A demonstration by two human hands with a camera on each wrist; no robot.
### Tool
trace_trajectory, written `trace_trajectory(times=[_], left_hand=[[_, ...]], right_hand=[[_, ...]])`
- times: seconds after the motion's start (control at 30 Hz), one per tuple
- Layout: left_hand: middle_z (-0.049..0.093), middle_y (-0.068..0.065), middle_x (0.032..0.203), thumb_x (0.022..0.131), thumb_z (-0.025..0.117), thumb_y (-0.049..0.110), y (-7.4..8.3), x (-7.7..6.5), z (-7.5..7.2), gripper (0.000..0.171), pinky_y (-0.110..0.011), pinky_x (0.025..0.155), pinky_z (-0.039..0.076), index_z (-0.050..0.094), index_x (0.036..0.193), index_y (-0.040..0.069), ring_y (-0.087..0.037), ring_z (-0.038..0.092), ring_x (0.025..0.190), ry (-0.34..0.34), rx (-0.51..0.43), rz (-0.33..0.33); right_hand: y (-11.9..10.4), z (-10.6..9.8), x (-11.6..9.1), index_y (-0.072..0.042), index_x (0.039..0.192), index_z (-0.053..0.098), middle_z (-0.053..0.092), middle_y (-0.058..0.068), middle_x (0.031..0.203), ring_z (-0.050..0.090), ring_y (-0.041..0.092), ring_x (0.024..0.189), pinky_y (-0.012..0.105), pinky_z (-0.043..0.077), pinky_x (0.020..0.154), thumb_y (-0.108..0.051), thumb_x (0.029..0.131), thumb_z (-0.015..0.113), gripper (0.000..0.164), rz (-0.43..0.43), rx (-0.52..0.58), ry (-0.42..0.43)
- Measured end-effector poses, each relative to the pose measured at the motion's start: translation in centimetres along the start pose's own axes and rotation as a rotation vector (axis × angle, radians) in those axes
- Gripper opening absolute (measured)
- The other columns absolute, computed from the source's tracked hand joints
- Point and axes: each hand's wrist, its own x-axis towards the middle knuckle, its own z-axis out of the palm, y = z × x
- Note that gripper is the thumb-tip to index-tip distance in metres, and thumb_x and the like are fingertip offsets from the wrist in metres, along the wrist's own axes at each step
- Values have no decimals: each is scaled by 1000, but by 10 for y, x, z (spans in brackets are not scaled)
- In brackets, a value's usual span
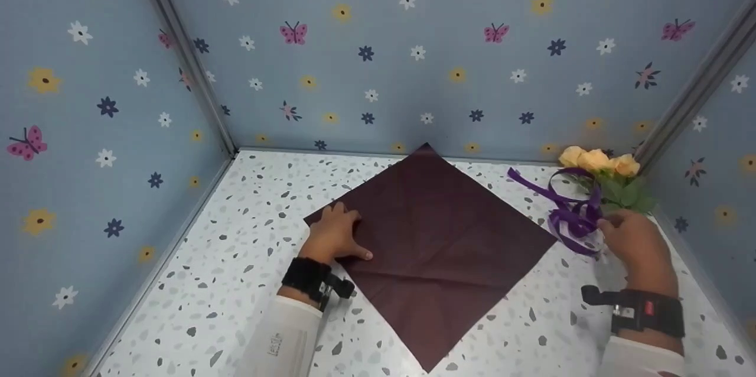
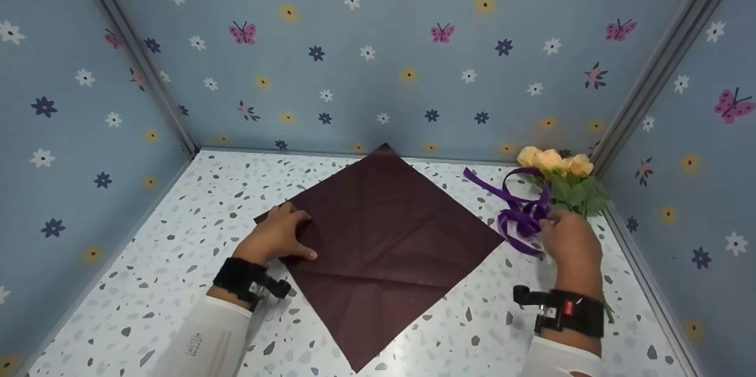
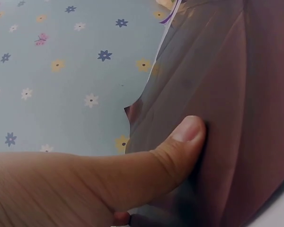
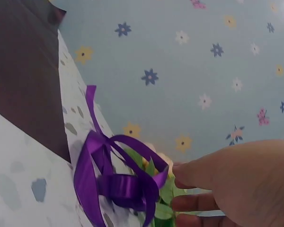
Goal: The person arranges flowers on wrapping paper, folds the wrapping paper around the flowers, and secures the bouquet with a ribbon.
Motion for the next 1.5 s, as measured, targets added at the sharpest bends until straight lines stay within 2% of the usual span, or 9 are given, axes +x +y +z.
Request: trace_trajectory(times=[0.17, 0.33, 0.47, 0.63, 0.93, 1.13, 1.23, 1.37, 1.5], left_hand=[[49, -14, 146, 62, 98, 61, 0, 1, 0, 103, -67, 101, 50, 60, 148, 19, -38, 45, 139, 8, -9, -5], [50, -14, 143, 60, 99, 61, -1, 1, 1, 104, -66, 100, 51, 60, 147, 18, -38, 44, 139, 11, -9, -4], [50, -14, 144, 60, 99, 61, -2, 0, 2, 105, -67, 99, 52, 60, 147, 18, -38, 44, 140, 18, -10, 1], [48, -14, 145, 62, 98, 61, -4, 0, 2, 104, -67, 100, 51, 59, 148, 18, -38, 41, 142, 4, -11, 0], [47, -15, 146, 64, 97, 62, -2, 0, 2, 106, -68, 100, 51, 56, 151, 17, -38, 42, 141, -10, 4, 2], [48, -14, 145, 64, 97, 63, -1, -1, -1, 104, -67, 99, 52, 57, 150, 18, -38, 44, 137, -13, 11, -11], [47, -14, 146, 63, 97, 62, 0, -1, -2, 105, -68, 99, 52, 57, 150, 18, -38, 44, 137, -14, 10, -11], [47, -15, 147, 65, 96, 62, 1, -2, -1, 105, -65, 99, 53, 56, 151, 18, -38, 43, 139, -19, 23, -6], [48, -15, 146, 64, 97, 61, 5, -6, -1, 105, -64, 98, 54, 57, 150, 17, -39, 43, 140, -27, 35, 4]], right_hand=[[34, -6, -6, 8, 146, 51, 45, 40, 152, 45, 63, 133, 73, 44, 100, -42, 107, 50, 63, 121, 43, 61], [51, -8, -7, 16, 137, 53, 52, 43, 141, 53, 63, 122, 68, 49, 93, -36, 103, 56, 62, 174, 42, 38], [55, -7, -6, 17, 107, 66, 66, 38, 108, 63, 53, 96, 55, 53, 75, -29, 100, 59, 46, 160, 34, 48], [57, -5, -6, 2, 76, 65, 66, 22, 82, 63, 37, 79, 39, 48, 58, -21, 93, 59, 30, 215, 43, 27], [58, -4, 2, 1, 83, 65, 60, 21, 90, 58, 30, 77, 42, 51, 62, -20, 92, 52, 26, 421, 14, -27], [58, -11, 4, -3, 75, 61, 59, 26, 97, 59, 29, 74, 40, 54, 58, -14, 86, 50, 19, 391, 10, -55], [54, -20, 0, 0, 81, 63, 59, 32, 106, 61, 34, 80, 42, 55, 57, -17, 92, 47, 26, 368, 17, -41], [49, -28, -12, 6, 100, 69, 58, 39, 127, 63, 48, 97, 44, 52, 60, -24, 101, 39, 42, 303, 43, 71], [39, -32, -25, 7, 129, 66, 56, 37, 142, 57, 57, 119, 60, 54, 82, -25, 104, 45, 45, 235, 99, 195]])
